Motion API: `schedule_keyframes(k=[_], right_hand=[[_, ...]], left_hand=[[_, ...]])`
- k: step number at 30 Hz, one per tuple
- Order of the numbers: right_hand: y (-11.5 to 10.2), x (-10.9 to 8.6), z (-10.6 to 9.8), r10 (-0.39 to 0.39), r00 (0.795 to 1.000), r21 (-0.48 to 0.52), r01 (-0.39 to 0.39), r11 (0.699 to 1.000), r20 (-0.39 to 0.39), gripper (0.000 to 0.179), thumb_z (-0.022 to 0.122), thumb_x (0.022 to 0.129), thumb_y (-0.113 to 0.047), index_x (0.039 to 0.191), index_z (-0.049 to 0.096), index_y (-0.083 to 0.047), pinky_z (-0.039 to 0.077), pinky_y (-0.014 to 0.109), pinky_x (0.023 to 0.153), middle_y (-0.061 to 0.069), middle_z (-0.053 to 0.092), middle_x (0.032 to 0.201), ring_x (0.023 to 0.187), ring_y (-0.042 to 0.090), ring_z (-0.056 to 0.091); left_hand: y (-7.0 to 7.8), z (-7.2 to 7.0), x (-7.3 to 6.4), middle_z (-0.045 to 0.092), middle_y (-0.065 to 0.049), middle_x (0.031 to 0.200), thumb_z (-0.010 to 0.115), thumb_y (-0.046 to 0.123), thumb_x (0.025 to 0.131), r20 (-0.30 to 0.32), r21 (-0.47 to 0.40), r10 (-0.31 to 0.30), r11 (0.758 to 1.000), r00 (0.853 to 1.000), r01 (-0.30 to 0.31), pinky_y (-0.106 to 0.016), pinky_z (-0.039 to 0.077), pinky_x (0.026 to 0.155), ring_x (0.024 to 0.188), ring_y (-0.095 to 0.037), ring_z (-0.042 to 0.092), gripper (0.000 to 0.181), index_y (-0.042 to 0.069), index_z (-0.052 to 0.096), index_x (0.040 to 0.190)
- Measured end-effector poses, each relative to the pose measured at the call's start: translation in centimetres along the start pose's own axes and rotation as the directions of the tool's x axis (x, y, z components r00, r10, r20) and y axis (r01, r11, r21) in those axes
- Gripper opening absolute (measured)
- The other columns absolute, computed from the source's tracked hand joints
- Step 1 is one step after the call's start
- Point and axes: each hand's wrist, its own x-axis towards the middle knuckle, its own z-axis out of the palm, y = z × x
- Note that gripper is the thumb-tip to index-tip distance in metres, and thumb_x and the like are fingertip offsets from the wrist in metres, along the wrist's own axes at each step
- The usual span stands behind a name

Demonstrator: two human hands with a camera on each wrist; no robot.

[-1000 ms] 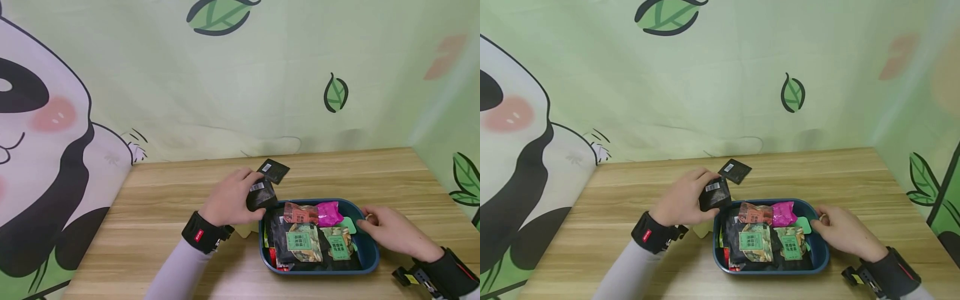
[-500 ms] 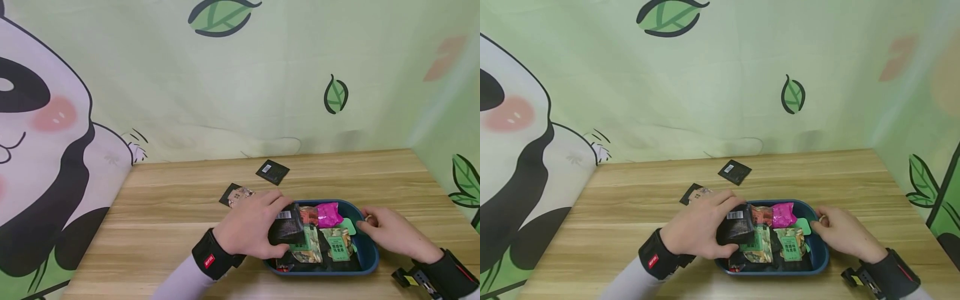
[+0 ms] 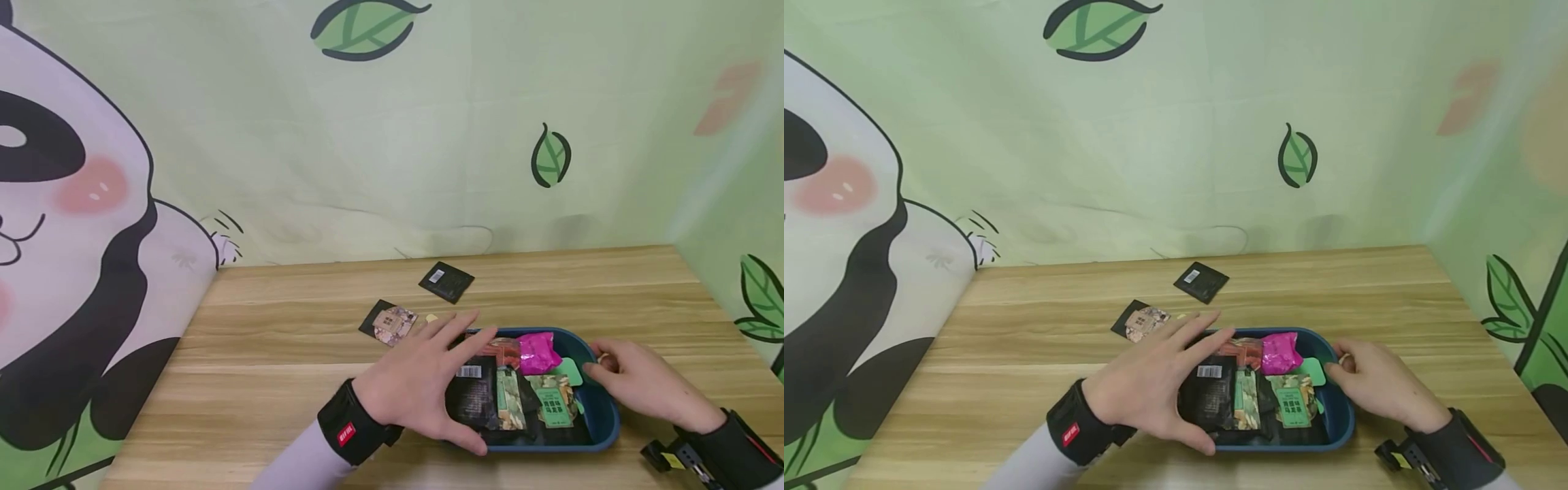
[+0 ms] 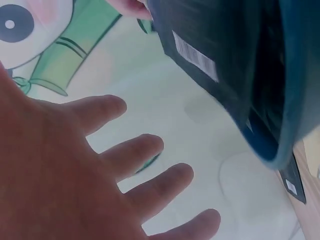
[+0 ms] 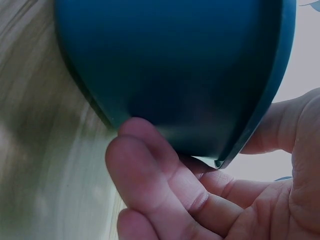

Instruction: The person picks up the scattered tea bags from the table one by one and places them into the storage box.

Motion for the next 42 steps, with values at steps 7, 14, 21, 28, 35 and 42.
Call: schedule_keyframes(k=[7,14,21,28,35,42], right_hand=[[0.1,-0.1,0.1,0.003,1.000,0.000,-0.003,1.000,0.004,0.027,0.058,0.097,-0.031,0.106,0.064,-0.006,0.030,0.026,0.049,-0.005,0.045,0.064,0.051,0.010,0.038],[0.2,0.0,0.0,0.002,1.000,0.001,-0.002,1.000,0.008,0.028,0.058,0.097,-0.032,0.107,0.064,-0.006,0.031,0.026,0.049,-0.004,0.046,0.064,0.051,0.010,0.038],[0.2,0.0,0.0,0.004,1.000,0.006,-0.004,1.000,0.015,0.032,0.057,0.097,-0.031,0.112,0.064,-0.004,0.032,0.026,0.050,-0.004,0.049,0.066,0.052,0.010,0.039],[0.1,-0.1,0.0,0.011,1.000,0.012,-0.011,1.000,0.020,0.033,0.058,0.097,-0.031,0.113,0.064,-0.003,0.032,0.026,0.050,-0.004,0.050,0.067,0.053,0.011,0.040],[0.1,0.0,0.0,0.003,1.000,0.013,-0.003,1.000,0.015,0.035,0.058,0.097,-0.031,0.115,0.064,-0.002,0.032,0.026,0.049,-0.004,0.050,0.067,0.052,0.010,0.040],[0.2,0.0,0.0,-0.001,1.000,0.013,0.001,1.000,0.013,0.037,0.058,0.097,-0.030,0.117,0.064,0.000,0.032,0.026,0.050,-0.004,0.050,0.067,0.053,0.010,0.041]], left_hand=[[-2.1,-0.2,0.0,0.004,-0.003,0.168,0.041,0.098,0.061,0.014,0.046,-0.136,0.990,0.991,0.136,-0.061,0.030,0.108,0.147,-0.037,0.026,0.125,0.034,0.007,0.163],[-6.4,-0.7,-0.7,0.009,-0.008,0.168,0.046,0.092,0.068,0.025,0.067,-0.332,0.942,0.943,0.330,-0.057,0.021,0.114,0.148,-0.040,0.022,0.119,0.029,0.012,0.164],[-10.1,0.5,-1.0,0.016,-0.012,0.166,0.051,0.083,0.075,0.055,0.117,-0.520,0.851,0.852,0.512,-0.056,0.023,0.114,0.147,-0.038,0.025,0.106,0.028,0.023,0.162],[-11.9,2.9,-0.6,0.029,-0.017,0.161,0.056,0.071,0.082,0.065,0.161,-0.595,0.799,0.801,0.580,-0.057,0.043,0.098,0.135,-0.045,0.041,0.093,0.025,0.033,0.159],[-12.3,4.5,-0.2,0.044,-0.019,0.146,0.057,0.068,0.081,0.061,0.225,-0.620,0.772,0.782,0.595,-0.050,0.048,0.090,0.119,-0.040,0.051,0.089,0.024,0.038,0.157],[-12.1,5.6,0.3,0.050,-0.017,0.123,0.056,0.066,0.082,-0.002,0.259,-0.637,0.744,0.770,0.616,-0.043,0.048,0.066,0.100,-0.032,0.050,0.075,0.019,0.057,0.141]])
